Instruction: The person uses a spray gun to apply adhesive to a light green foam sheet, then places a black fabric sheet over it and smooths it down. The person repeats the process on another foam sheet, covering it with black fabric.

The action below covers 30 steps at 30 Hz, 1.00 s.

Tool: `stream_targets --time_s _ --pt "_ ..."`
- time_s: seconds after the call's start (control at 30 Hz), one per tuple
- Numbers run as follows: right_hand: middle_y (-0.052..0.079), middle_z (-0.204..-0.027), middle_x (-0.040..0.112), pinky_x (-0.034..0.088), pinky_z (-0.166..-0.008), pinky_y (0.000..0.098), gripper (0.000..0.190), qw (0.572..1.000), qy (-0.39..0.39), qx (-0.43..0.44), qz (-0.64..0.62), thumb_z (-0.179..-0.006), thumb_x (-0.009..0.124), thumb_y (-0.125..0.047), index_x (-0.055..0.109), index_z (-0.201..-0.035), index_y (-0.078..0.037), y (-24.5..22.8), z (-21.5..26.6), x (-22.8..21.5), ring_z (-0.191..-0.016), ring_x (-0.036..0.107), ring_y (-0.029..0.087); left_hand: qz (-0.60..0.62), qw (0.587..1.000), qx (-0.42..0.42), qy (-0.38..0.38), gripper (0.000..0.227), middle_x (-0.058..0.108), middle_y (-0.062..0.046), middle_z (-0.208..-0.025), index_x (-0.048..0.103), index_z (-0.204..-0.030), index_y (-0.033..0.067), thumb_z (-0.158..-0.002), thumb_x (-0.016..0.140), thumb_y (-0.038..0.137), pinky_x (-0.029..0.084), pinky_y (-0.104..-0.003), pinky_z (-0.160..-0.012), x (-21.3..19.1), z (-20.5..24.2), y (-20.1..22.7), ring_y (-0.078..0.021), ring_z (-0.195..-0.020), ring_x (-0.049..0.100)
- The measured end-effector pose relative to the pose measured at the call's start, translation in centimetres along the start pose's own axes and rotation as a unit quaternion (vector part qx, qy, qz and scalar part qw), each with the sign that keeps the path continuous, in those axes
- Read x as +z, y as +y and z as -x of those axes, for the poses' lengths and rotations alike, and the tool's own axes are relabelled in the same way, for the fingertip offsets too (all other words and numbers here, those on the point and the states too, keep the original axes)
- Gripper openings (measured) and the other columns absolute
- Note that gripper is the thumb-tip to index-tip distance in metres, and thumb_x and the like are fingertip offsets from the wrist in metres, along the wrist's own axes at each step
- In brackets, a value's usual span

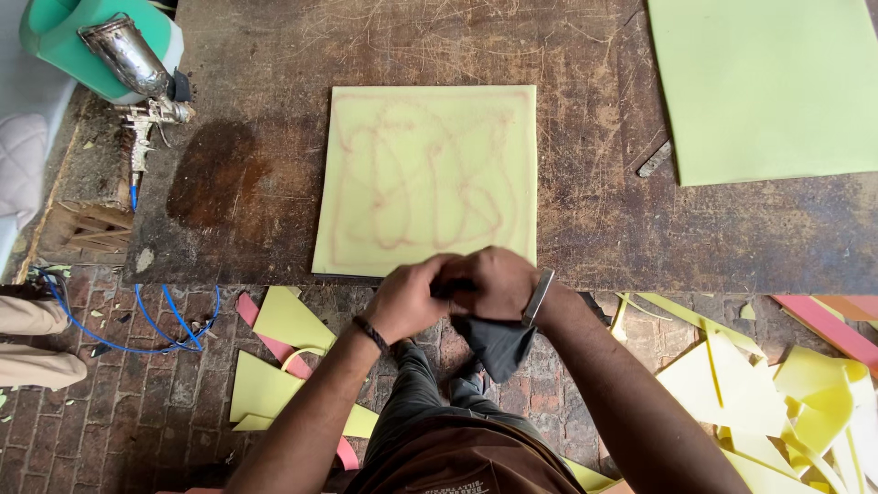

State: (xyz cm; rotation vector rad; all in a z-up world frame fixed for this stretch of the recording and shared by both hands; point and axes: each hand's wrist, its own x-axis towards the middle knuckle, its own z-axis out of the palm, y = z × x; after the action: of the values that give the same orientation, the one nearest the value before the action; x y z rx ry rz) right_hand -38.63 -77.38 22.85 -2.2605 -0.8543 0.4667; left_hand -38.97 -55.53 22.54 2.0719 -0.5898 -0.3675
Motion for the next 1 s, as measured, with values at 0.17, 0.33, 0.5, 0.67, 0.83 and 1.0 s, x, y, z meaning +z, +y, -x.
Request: stream_targets --time_s 0.17,0.33,0.5,0.67,0.83,1.0 --pt "0.020 -0.129 0.062 0.048 -0.099 0.0504 0.080 0.968 0.010 0.185 -0.171 -0.079 0.088 -0.036 0.050 -0.142 -0.006 3.7 4.2 -0.7 -0.119 0.059 0.034 0.184 0.974 -0.053 0.122 0.027 0.079 -0.001 -0.101 0.076 -0.112 0.0067 -0.089 0.077 0.021 0.059 -0.029 -0.085 -2.9 0.7 -2.5 -0.0171 -0.094 0.074" --pt "0.012 -0.123 0.076 0.052 -0.106 0.0401 0.061 0.943 -0.028 0.270 -0.190 -0.079 0.080 -0.029 0.064 -0.133 -0.007 9.7 5.5 8.0 -0.118 0.070 0.025 0.381 0.903 -0.017 0.198 0.015 0.071 -0.001 -0.096 0.075 -0.108 0.0051 -0.102 0.075 0.019 0.053 -0.030 -0.079 -6.3 2.7 -5.6 -0.0126 -0.087 0.064" --pt "0.007 -0.127 0.073 0.052 -0.108 0.0371 0.044 0.790 0.125 0.285 -0.528 -0.089 0.063 -0.011 0.060 -0.133 -0.011 13.4 4.0 14.5 -0.120 0.069 0.022 0.365 0.894 -0.005 0.259 0.017 0.074 0.002 -0.102 0.074 -0.109 0.0080 -0.099 0.071 0.021 0.055 -0.027 -0.086 -8.8 4.2 -6.8 -0.0094 -0.094 0.066" --pt "0.010 -0.092 0.073 0.051 -0.068 0.0350 0.013 0.713 0.431 0.210 -0.511 -0.096 0.075 -0.005 0.072 -0.106 0.001 12.1 6.3 9.3 -0.078 0.063 0.019 0.266 0.881 -0.069 0.385 0.017 0.073 0.001 -0.099 0.074 -0.107 0.0054 -0.100 0.074 0.020 0.054 -0.028 -0.083 -11.4 5.6 -9.6 -0.0092 -0.090 0.064" --pt "0.004 -0.079 0.073 0.058 -0.059 0.0278 0.015 0.762 0.486 0.140 -0.404 -0.097 0.069 -0.015 0.074 -0.108 -0.007 6.4 4.1 2.8 -0.066 0.068 0.013 0.115 0.885 -0.192 0.407 0.025 0.077 -0.003 -0.105 0.076 -0.118 0.0037 -0.098 0.074 0.018 0.054 -0.032 -0.088 -11.5 7.0 -10.9 -0.0133 -0.095 0.067" --pt "0.004 -0.083 0.070 0.049 -0.061 0.0247 0.016 0.847 0.414 0.105 -0.318 -0.100 0.071 -0.017 0.075 -0.108 -0.004 1.8 -0.3 2.3 -0.069 0.059 0.011 -0.146 0.918 -0.074 0.361 0.071 0.064 -0.022 -0.123 0.052 -0.138 -0.0041 -0.078 0.086 0.013 0.052 -0.043 -0.090 -10.1 5.3 -10.6 -0.0320 -0.110 0.064"
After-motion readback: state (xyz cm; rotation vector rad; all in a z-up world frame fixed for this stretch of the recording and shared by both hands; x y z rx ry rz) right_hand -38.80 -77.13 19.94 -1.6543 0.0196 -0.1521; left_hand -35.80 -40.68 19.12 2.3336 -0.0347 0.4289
